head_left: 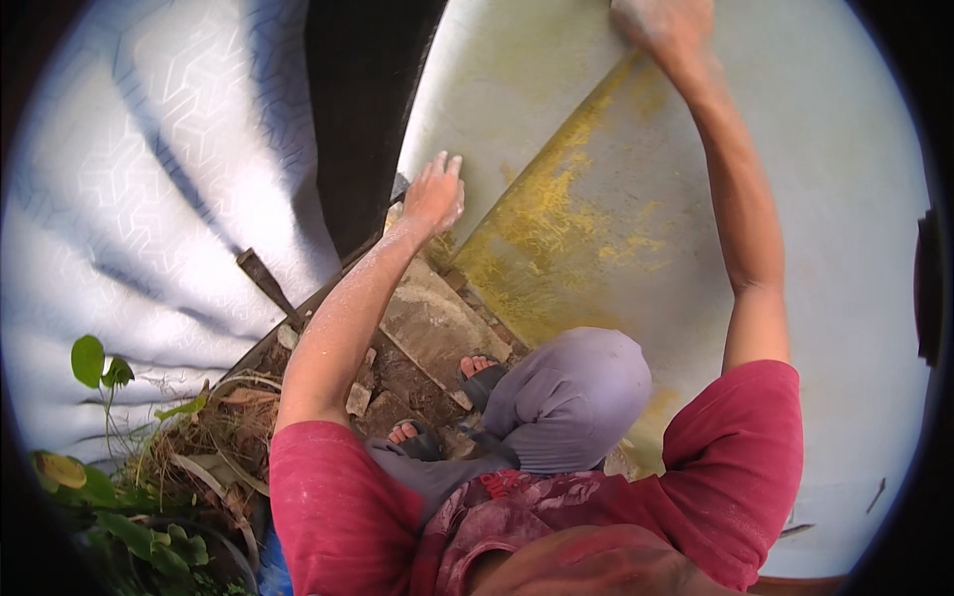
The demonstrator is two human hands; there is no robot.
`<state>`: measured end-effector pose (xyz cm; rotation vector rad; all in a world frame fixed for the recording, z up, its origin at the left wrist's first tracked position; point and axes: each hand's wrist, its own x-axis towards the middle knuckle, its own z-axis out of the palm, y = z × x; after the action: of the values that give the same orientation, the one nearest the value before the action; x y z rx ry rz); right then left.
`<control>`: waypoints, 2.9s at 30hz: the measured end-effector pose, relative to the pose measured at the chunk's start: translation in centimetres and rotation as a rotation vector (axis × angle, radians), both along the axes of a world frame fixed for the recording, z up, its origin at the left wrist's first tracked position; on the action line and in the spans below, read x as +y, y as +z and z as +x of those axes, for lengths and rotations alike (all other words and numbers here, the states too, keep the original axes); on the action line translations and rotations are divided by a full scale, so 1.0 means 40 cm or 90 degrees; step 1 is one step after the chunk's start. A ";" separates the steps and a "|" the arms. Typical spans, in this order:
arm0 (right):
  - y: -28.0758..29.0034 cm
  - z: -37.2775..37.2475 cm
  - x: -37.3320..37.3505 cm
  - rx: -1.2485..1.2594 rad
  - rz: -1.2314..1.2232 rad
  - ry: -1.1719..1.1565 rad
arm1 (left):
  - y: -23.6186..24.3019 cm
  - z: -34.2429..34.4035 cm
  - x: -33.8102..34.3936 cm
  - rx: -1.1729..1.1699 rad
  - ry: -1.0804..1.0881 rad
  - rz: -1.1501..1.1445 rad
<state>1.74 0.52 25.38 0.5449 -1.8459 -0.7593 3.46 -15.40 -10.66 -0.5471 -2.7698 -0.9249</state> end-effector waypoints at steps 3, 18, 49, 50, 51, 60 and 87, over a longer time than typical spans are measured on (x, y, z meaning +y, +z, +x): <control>-0.111 0.045 0.046 -0.270 -0.029 -0.166 | 0.048 -0.022 0.044 0.058 0.034 0.160; -0.045 0.221 0.330 -0.113 0.133 -0.043 | 0.234 0.008 0.149 0.248 0.034 0.279; -0.527 0.279 0.380 -0.531 0.152 0.005 | 0.241 -0.073 0.236 0.425 0.172 0.511; -0.382 0.253 0.324 -0.388 -0.003 0.045 | 0.235 -0.083 0.215 0.424 0.199 0.509; -0.247 0.198 0.378 -0.303 0.025 0.030 | 0.239 -0.093 0.216 0.428 0.221 0.520; -0.554 0.230 0.314 -0.413 0.000 0.013 | 0.262 -0.054 0.218 0.433 0.186 0.531; -0.583 0.208 0.245 -0.429 0.001 -0.044 | 0.127 -0.022 0.142 0.375 0.306 0.478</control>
<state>10.07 10.34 2.05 0.8096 -2.4910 -0.6663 2.56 -9.73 -5.57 -0.0038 -1.7308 -1.2941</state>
